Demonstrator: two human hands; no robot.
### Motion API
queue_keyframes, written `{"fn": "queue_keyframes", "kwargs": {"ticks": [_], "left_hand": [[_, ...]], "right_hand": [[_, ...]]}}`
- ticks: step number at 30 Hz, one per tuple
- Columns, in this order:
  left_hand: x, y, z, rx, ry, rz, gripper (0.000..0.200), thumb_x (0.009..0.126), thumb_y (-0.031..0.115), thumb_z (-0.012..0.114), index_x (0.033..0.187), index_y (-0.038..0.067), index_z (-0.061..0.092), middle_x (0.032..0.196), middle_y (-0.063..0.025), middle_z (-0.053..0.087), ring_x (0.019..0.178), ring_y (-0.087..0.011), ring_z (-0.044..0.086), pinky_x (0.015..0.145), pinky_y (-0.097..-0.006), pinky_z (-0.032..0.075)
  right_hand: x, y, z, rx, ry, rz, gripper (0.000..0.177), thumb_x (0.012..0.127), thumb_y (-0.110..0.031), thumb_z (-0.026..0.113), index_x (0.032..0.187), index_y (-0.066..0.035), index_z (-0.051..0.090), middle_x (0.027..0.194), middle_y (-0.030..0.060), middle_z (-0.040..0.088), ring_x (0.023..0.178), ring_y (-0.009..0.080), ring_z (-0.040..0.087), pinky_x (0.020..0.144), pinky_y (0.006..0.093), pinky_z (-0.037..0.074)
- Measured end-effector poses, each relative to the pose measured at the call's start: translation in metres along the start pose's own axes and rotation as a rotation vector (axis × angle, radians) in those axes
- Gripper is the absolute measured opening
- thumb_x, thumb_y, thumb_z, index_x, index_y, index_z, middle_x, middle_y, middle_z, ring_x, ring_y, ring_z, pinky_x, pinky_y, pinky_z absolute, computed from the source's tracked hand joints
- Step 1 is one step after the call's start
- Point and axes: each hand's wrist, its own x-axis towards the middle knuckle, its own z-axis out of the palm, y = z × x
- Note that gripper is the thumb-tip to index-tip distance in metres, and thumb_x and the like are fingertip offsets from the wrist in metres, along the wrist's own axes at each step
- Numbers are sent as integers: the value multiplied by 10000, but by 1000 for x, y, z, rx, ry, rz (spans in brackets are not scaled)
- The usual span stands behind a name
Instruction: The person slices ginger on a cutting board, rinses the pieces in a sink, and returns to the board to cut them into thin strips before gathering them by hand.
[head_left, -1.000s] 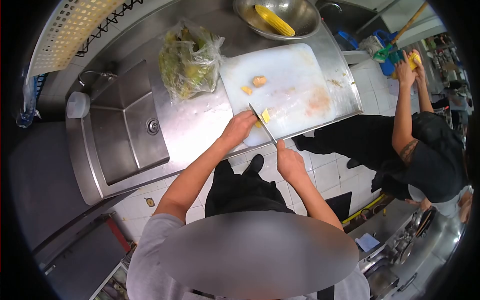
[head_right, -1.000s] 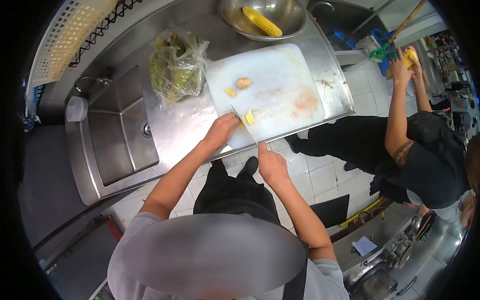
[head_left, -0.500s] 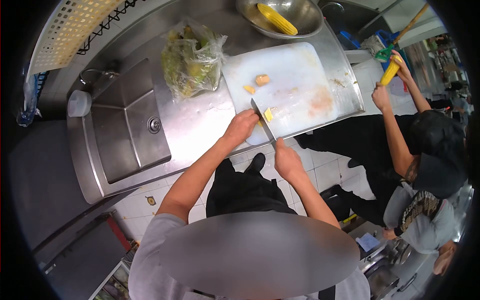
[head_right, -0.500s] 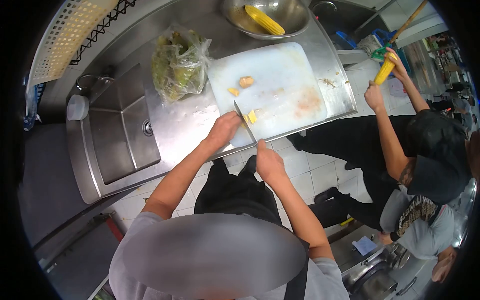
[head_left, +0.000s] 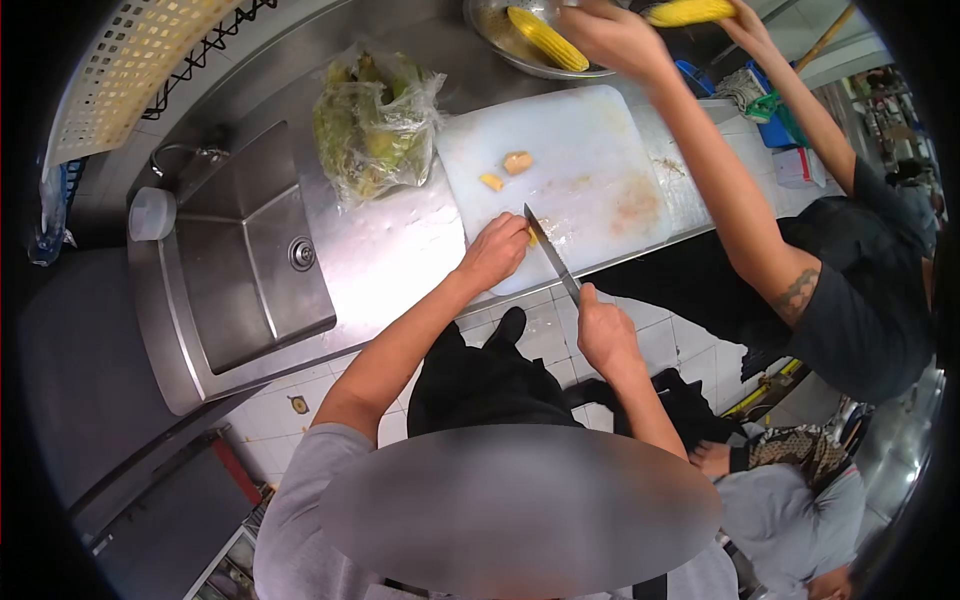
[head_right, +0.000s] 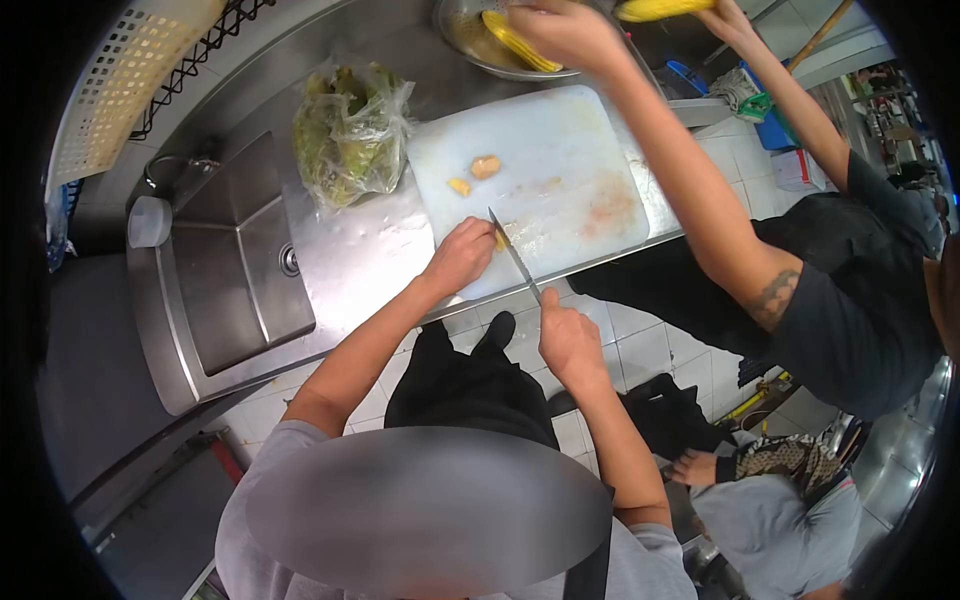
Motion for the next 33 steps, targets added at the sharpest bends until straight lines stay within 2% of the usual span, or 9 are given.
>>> {"fn": "queue_keyframes", "kwargs": {"ticks": [4,7,13,16,19,22,25,29,33], "left_hand": [[-3,-2,4,10,18,-24,90,775,-58,675,857,-29,650,1024,-137,657,977,-330,637,842,-410,557],[-3,1,2,-9,44,-28,62,788,-52,669,842,-31,649,1002,-142,660,962,-333,641,828,-410,563],[-4,2,3,-7,53,-27,64,795,-48,651,856,-36,663,1004,-132,648,948,-331,622,823,-417,554],[-3,-2,3,-15,-9,-52,53,813,-41,663,864,-31,672,1018,-159,676,976,-354,646,833,-431,564],[2,-10,-4,-142,34,-126,101,819,-39,670,919,-37,683,1012,-181,669,1000,-390,641,868,-449,556],[25,-33,-33,-44,277,-278,147,839,-32,677,985,-39,693,1033,-204,658,1024,-418,640,900,-462,545],[38,-59,-47,51,155,-199,151,867,-37,661,1016,-43,683,1084,-206,642,1019,-425,644,890,-461,536],[39,-69,-52,-92,-77,-231,161,868,-40,657,1028,-34,679,1084,-193,650,1016,-416,649,890,-458,538],[19,-55,-43,-128,-141,-95,114,872,-39,656,983,-25,676,1071,-168,659,990,-384,674,862,-440,559]], "right_hand": [[9,7,19,24,41,-9,181,932,-18,520,1106,11,480,820,291,701,827,507,698,736,607,545],[28,4,29,37,58,-18,248,892,48,507,1135,13,471,881,302,717,892,499,716,805,587,555],[14,3,-2,30,-10,-13,270,899,31,520,1165,16,476,889,284,719,887,498,712,796,594,544],[37,8,35,90,93,-44,250,923,-4,536,1166,16,483,870,294,713,866,507,706,779,597,543],[41,9,28,159,108,-65,220,967,-49,540,1167,28,489,831,304,699,837,522,694,766,605,536],[22,4,19,259,108,-46,220,1001,-100,549,1161,39,492,798,313,686,809,535,679,755,619,525],[9,-6,21,303,63,-84,221,1006,-111,554,1151,44,496,799,328,677,810,542,670,758,630,512],[22,6,41,457,42,-243,240,997,-109,576,1150,61,503,832,363,658,840,566,648,768,643,498],[38,33,42,423,227,-161,238,1000,-99,571,1158,63,498,831,360,661,845,565,649,757,636,502]]}}
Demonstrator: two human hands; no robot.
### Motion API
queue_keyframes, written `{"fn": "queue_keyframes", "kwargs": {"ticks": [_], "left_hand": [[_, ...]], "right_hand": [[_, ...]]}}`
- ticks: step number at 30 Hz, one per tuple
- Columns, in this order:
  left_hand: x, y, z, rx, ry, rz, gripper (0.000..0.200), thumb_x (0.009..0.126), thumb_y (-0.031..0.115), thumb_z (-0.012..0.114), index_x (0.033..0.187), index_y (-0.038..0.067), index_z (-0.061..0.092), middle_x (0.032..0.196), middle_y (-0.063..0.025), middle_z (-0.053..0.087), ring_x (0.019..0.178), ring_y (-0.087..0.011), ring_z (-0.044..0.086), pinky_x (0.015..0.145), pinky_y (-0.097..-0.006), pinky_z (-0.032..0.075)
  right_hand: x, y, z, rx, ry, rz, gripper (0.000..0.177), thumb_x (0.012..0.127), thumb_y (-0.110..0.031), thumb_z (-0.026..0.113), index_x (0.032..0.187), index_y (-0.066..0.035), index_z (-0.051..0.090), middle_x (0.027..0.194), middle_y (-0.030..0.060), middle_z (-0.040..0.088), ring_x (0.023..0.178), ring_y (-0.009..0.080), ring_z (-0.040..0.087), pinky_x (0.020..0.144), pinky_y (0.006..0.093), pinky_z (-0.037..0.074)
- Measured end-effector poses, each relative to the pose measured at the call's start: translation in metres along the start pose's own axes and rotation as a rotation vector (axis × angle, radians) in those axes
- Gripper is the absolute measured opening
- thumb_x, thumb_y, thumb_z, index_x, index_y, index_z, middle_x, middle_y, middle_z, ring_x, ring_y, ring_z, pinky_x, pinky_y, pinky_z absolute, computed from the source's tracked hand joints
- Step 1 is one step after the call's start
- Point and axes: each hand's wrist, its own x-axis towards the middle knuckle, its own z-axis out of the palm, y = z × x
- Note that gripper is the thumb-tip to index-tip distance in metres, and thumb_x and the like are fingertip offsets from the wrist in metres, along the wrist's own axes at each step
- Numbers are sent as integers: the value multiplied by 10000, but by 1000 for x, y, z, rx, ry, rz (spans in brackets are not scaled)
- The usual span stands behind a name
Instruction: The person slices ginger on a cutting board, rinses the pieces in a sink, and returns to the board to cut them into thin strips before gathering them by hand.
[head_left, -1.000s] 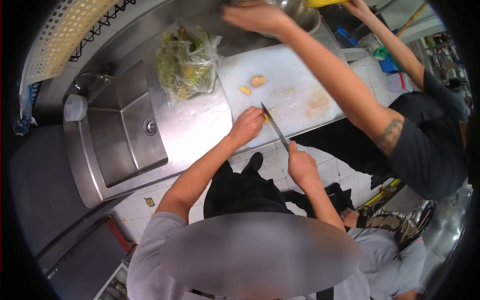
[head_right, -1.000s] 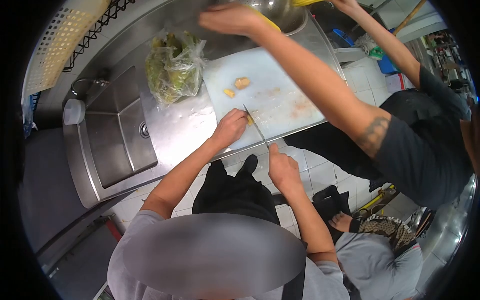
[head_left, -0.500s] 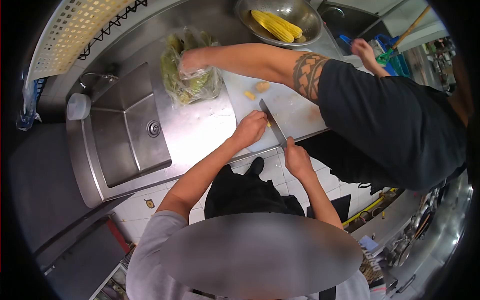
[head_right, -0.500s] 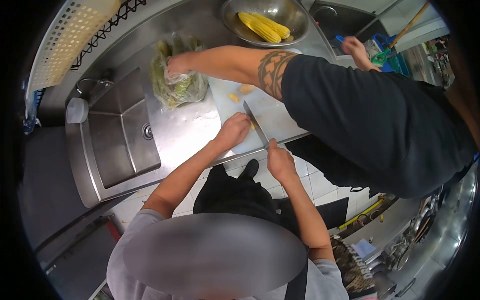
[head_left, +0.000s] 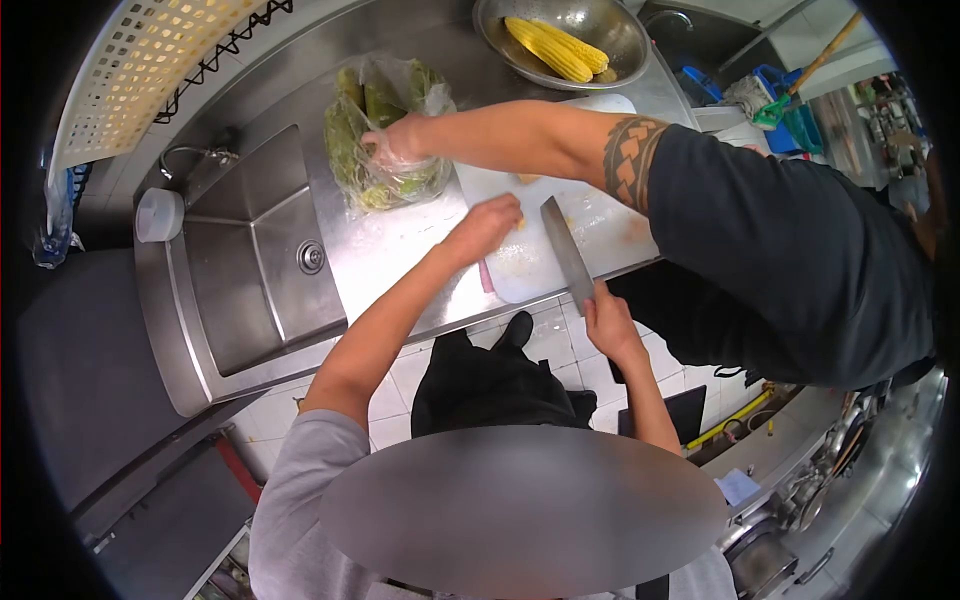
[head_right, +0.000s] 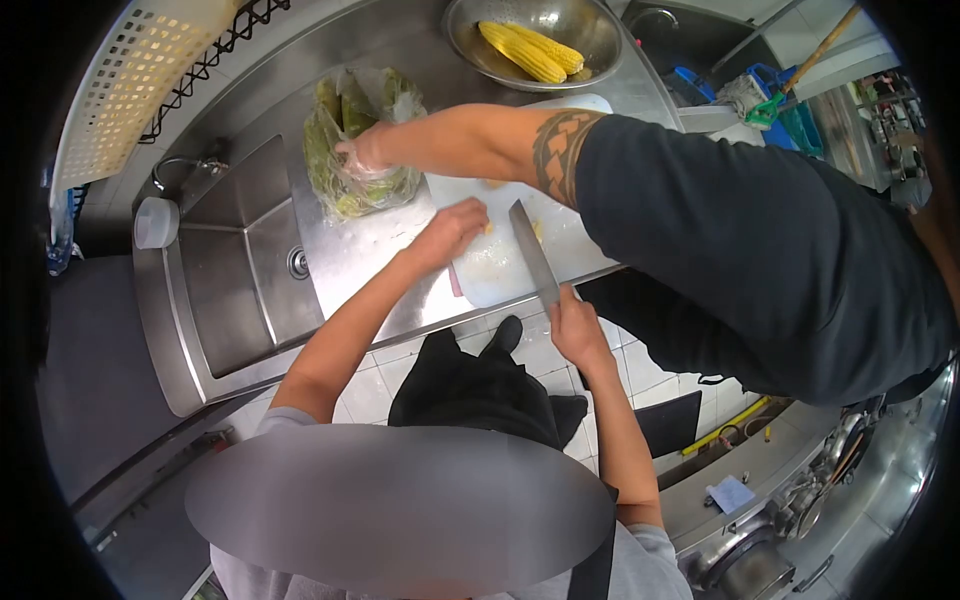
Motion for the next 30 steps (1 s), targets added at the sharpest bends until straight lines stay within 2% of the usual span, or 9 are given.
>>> {"fn": "queue_keyframes", "kwargs": {"ticks": [4,7,10,13,16,19,22,25,30], "left_hand": [[-20,21,14,39,64,59,127,820,-67,659,936,-21,685,1069,-142,673,947,-336,703,814,-401,594],[-20,20,19,57,96,85,141,808,-70,644,937,-30,684,1058,-147,674,951,-337,701,822,-399,597],[-19,19,20,54,110,115,141,815,-66,621,942,-43,679,1046,-160,666,972,-349,691,833,-406,592],[-20,16,17,49,117,124,150,810,-71,626,947,-43,682,1047,-163,668,966,-351,693,830,-404,594],[-24,18,20,36,127,110,159,803,-78,636,950,-42,684,1053,-165,671,965,-353,695,832,-404,597],[-22,19,20,53,136,106,165,795,-81,654,950,-35,689,1061,-160,684,971,-349,704,839,-405,604],[-23,15,23,80,177,124,176,785,-82,672,949,-23,696,1063,-155,701,972,-343,717,838,-400,612],[-25,16,25,84,177,111,180,782,-83,673,952,-28,693,1066,-159,701,971,-345,717,837,-400,614],[-30,19,22,105,180,139,189,783,-85,672,964,-35,692,1092,-166,687,956,-348,711,823,-408,616]], "right_hand": [[-3,-35,-25,-170,-102,104,211,1006,-87,555,1158,50,502,813,320,687,827,533,681,754,622,528],[-6,-48,-26,-244,-183,107,191,1006,-102,564,1125,38,510,814,333,675,835,542,663,759,633,510],[-6,-55,-30,-334,-230,112,177,951,-20,528,1118,33,501,839,313,701,852,497,711,775,594,551],[-5,-64,-35,-341,-268,124,187,922,10,512,1107,32,496,865,320,702,874,504,706,795,602,543],[1,-50,-11,-269,-166,79,153,1015,-108,539,1066,25,484,814,328,680,836,544,668,771,636,514],[22,-34,20,-290,-130,73,151,1014,-105,541,1067,23,484,811,328,681,834,542,671,762,644,511],[22,-58,-7,-282,-232,138,169,906,26,518,1070,41,482,881,334,691,909,523,689,813,620,519],[12,-73,-28,-256,-254,143,153,914,19,525,1059,38,479,866,332,684,889,532,681,800,623,516],[26,-39,26,-194,-125,37,138,990,-63,541,1054,42,479,770,325,662,798,546,664,739,636,505]]}}
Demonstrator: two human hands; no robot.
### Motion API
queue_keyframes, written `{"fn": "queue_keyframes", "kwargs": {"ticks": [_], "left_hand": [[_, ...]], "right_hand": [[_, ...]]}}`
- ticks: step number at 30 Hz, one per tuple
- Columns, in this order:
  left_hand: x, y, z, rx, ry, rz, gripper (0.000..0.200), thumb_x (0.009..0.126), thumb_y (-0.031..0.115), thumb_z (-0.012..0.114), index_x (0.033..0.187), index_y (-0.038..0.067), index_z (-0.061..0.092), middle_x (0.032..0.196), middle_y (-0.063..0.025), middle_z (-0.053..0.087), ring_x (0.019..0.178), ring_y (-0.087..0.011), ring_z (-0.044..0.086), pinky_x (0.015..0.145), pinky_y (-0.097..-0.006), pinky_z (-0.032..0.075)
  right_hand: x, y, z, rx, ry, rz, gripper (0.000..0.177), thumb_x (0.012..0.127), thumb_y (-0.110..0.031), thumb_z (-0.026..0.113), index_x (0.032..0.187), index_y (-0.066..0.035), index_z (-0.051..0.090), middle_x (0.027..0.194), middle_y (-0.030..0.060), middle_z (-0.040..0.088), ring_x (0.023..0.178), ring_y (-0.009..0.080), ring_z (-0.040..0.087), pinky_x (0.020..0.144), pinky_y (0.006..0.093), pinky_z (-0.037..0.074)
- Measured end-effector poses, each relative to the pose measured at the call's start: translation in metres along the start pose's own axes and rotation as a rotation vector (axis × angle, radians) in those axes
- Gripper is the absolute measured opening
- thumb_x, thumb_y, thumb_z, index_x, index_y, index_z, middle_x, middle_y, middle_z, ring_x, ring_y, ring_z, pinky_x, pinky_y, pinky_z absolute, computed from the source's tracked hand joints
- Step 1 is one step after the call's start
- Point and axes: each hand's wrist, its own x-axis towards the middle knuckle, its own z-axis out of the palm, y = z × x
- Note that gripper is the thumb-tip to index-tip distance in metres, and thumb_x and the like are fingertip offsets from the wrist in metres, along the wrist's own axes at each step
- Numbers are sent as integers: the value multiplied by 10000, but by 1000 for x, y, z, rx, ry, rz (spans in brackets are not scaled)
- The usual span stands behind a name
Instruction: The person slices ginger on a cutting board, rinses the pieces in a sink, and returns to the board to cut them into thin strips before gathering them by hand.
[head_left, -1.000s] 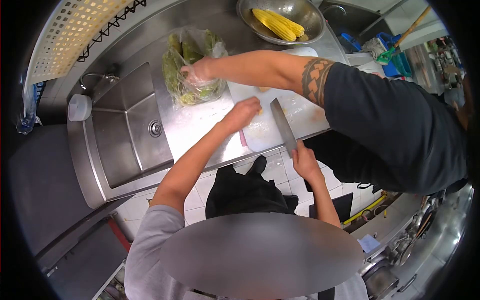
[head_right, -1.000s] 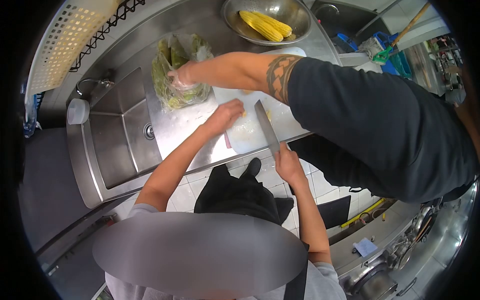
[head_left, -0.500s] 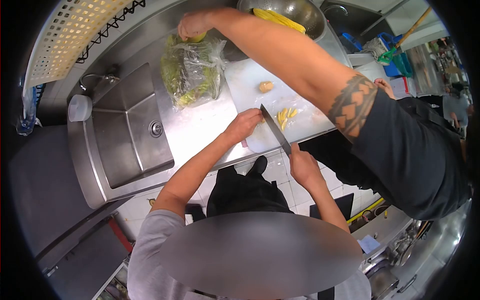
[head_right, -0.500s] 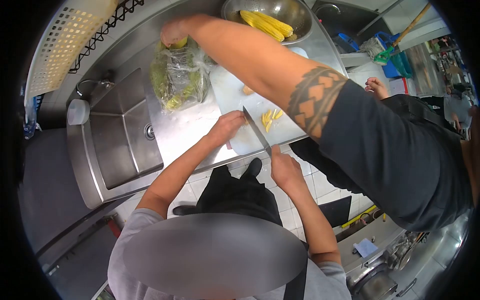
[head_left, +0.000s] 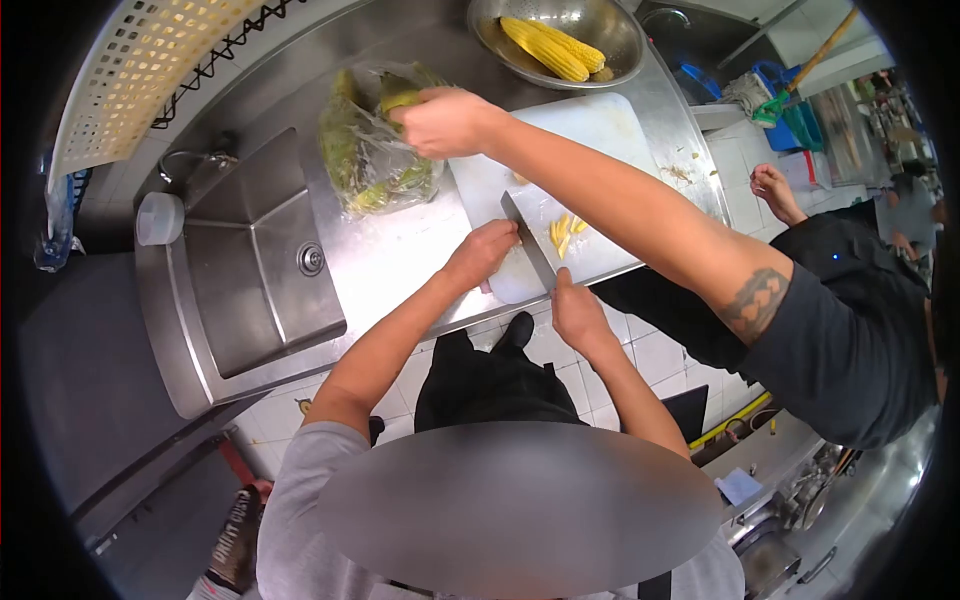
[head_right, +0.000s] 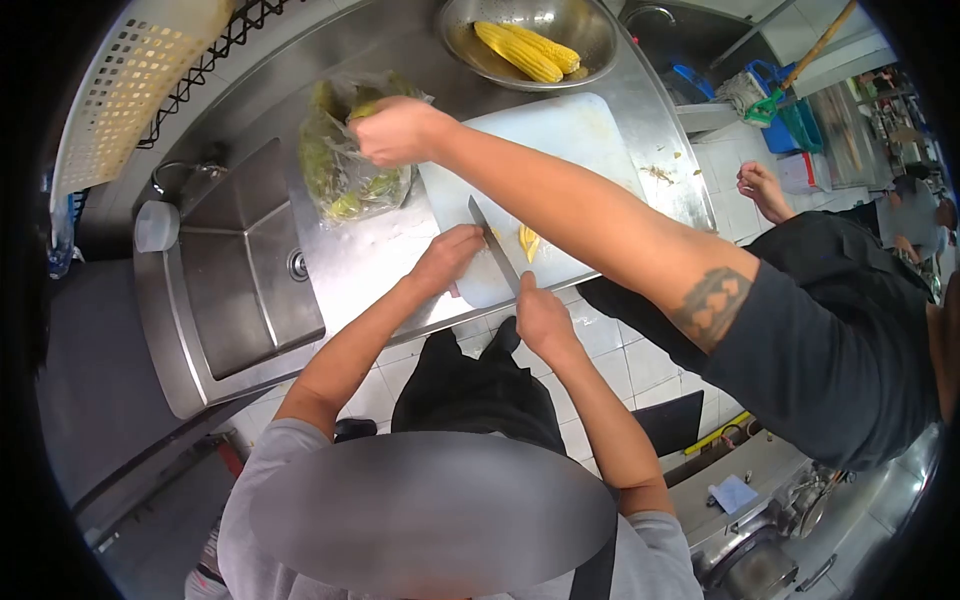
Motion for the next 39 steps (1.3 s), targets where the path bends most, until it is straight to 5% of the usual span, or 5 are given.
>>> {"fn": "queue_keyframes", "kwargs": {"ticks": [6,9,17,24,39], "left_hand": [[-8,20,-13,-26,-54,-236,209,774,-52,686,982,-39,693,1120,-168,666,955,-349,685,818,-408,610],[-9,13,-10,87,-102,-72,202,784,-19,687,984,-43,686,1125,-161,668,1023,-343,670,847,-399,598],[-9,5,0,76,-80,-53,144,813,-34,670,956,-40,675,1098,-150,651,1030,-322,645,843,-400,577],[12,22,1,17,-5,-105,136,798,-3,725,920,-28,671,1059,-141,633,973,-327,605,853,-405,539],[7,4,16,66,1,-9,146,775,-43,743,908,-32,683,1084,-155,672,1016,-335,642,861,-415,569]], "right_hand": [[-14,-8,-30,14,-15,37,160,948,-36,529,1078,42,478,784,316,675,813,531,676,748,626,518],[-25,-12,-41,-58,-48,37,194,925,-24,551,1091,42,476,799,313,682,816,528,681,755,616,528],[-10,-3,-2,-68,-49,18,278,894,-21,599,1142,19,482,879,293,714,847,529,691,779,617,530],[-30,-4,-57,-220,-48,93,214,917,-13,533,1126,-8,489,832,280,713,836,491,714,749,583,556],[-2,11,-29,-237,-52,46,214,900,24,518,1112,19,490,849,290,714,850,471,726,755,566,573]]}}
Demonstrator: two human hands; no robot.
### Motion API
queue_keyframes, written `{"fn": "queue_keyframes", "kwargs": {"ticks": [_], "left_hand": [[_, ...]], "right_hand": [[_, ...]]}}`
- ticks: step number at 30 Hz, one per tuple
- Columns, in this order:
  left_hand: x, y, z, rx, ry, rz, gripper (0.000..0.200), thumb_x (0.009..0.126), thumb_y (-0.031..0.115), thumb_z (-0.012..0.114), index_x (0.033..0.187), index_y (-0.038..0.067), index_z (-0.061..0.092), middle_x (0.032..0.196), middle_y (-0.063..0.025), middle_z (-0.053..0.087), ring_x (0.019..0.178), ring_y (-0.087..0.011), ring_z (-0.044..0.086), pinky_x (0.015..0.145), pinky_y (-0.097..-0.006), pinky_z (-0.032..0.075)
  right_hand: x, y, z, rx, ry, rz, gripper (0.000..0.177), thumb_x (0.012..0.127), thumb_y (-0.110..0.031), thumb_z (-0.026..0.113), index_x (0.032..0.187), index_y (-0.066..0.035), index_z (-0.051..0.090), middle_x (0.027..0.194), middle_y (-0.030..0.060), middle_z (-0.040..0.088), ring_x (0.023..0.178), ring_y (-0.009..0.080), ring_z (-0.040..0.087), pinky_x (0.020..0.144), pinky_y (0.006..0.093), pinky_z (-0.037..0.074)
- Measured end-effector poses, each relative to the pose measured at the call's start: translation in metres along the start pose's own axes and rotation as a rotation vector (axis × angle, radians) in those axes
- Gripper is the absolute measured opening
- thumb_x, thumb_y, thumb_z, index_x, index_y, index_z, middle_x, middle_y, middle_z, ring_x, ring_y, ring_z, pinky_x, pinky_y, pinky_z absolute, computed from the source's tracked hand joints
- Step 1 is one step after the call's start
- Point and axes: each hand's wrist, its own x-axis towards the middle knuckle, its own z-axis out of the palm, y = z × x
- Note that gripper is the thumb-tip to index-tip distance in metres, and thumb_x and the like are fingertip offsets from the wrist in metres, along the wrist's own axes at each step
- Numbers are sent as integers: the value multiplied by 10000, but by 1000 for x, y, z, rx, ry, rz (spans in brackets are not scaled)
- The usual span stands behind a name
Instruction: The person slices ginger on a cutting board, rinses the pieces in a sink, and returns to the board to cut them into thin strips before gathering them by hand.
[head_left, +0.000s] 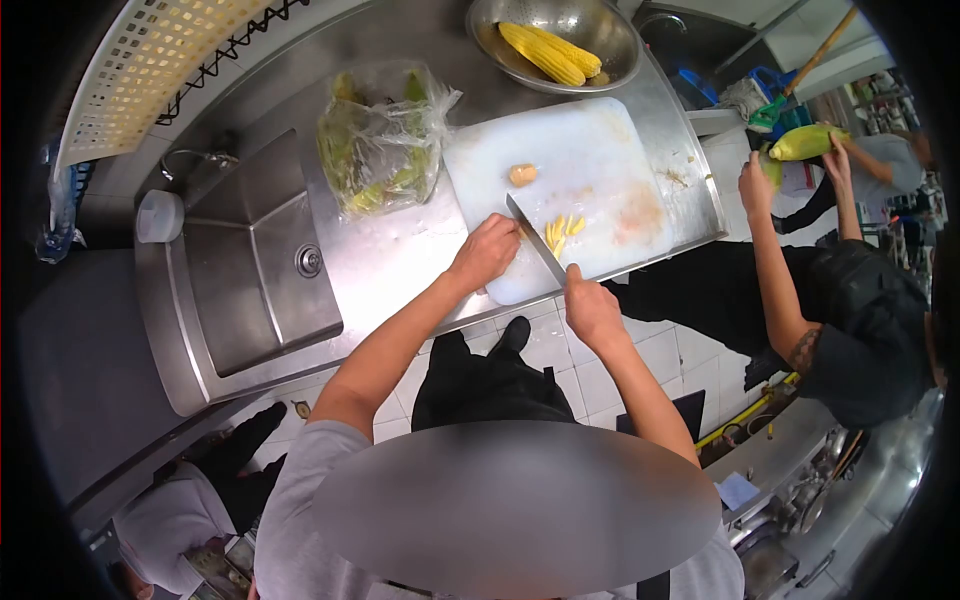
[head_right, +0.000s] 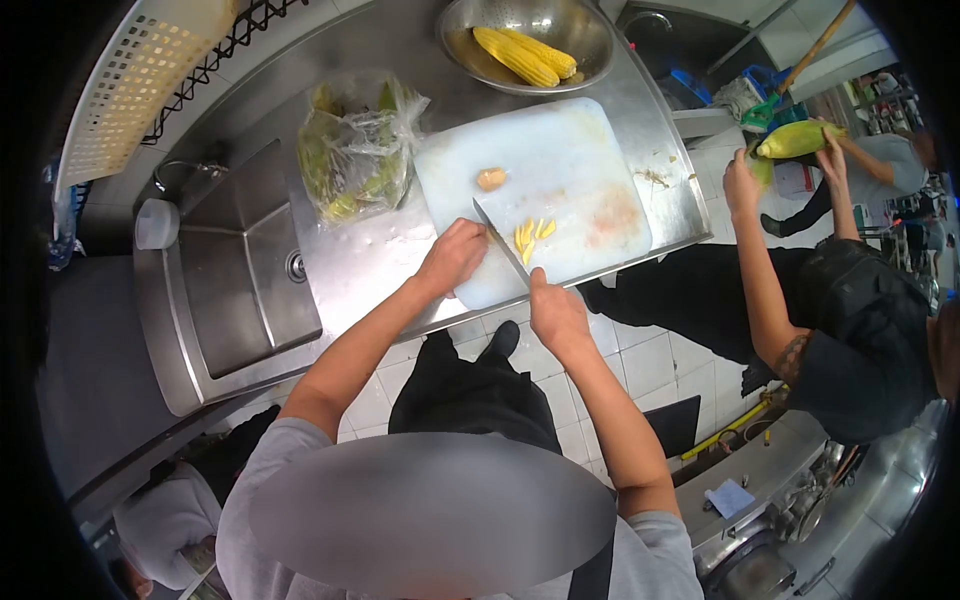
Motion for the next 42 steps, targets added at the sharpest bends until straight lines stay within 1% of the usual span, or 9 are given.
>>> {"fn": "queue_keyframes", "kwargs": {"ticks": [8,11,15,19,22,25,31,34,42], "left_hand": [[-1,3,1,-7,5,-15,136,789,-56,734,910,-16,685,1075,-151,674,1012,-339,637,873,-418,563],[-6,2,-8,-71,85,-83,109,805,-29,726,903,5,692,1042,-123,664,1001,-327,625,864,-413,545],[-12,33,-37,15,225,-247,106,801,3,738,897,33,704,1018,-96,660,1004,-329,621,885,-432,505],[0,69,-45,80,-106,-85,380,891,222,725,1228,49,699,1380,-140,606,1344,-340,530,1117,-549,377],[2,69,-31,110,-336,-58,618,918,295,723,1463,59,553,1581,-149,467,1518,-357,375,1222,-640,228],[1,53,-21,60,-397,-108,698,919,309,734,1520,56,485,1645,-137,394,1590,-325,267,1249,-671,137],[-7,26,-19,78,-89,-196,354,887,227,761,1191,51,710,1376,-128,617,1371,-315,525,1178,-620,288],[3,25,-16,80,-8,-434,188,845,159,774,996,51,739,1151,-85,675,1137,-298,609,1066,-552,384],[9,-1,4,26,-64,-83,191,803,19,740,992,40,743,1090,-81,675,1046,-286,610,915,-427,444]], "right_hand": [[6,-2,19,45,41,-21,221,903,17,544,1113,-11,479,849,275,726,845,465,732,747,561,576],[-2,-9,-3,-31,-42,4,352,919,-7,553,1267,-39,515,920,267,721,843,452,736,735,542,580],[-29,-10,-14,-66,202,-22,533,923,-36,571,1443,-151,554,979,218,666,825,395,721,719,487,578],[-33,0,-9,-102,325,-84,548,911,-61,601,1445,-182,602,956,170,627,808,343,691,719,454,550],[-44,5,-17,-137,318,-103,533,897,-76,625,1419,-181,629,937,151,628,807,323,686,727,459,533],[-66,15,-37,-178,281,-74,518,879,-90,658,1391,-174,649,937,144,635,814,325,687,741,468,531],[-105,31,-67,76,211,28,425,872,-107,683,1297,-118,665,950,181,671,823,395,687,753,493,543],[-93,33,-52,312,295,-37,320,925,-96,623,1241,-50,612,888,264,682,860,462,674,749,559,519],[-54,24,-6,358,220,18,141,1021,-135,563,1055,-12,503,743,279,662,744,518,652,679,627,484]]}}
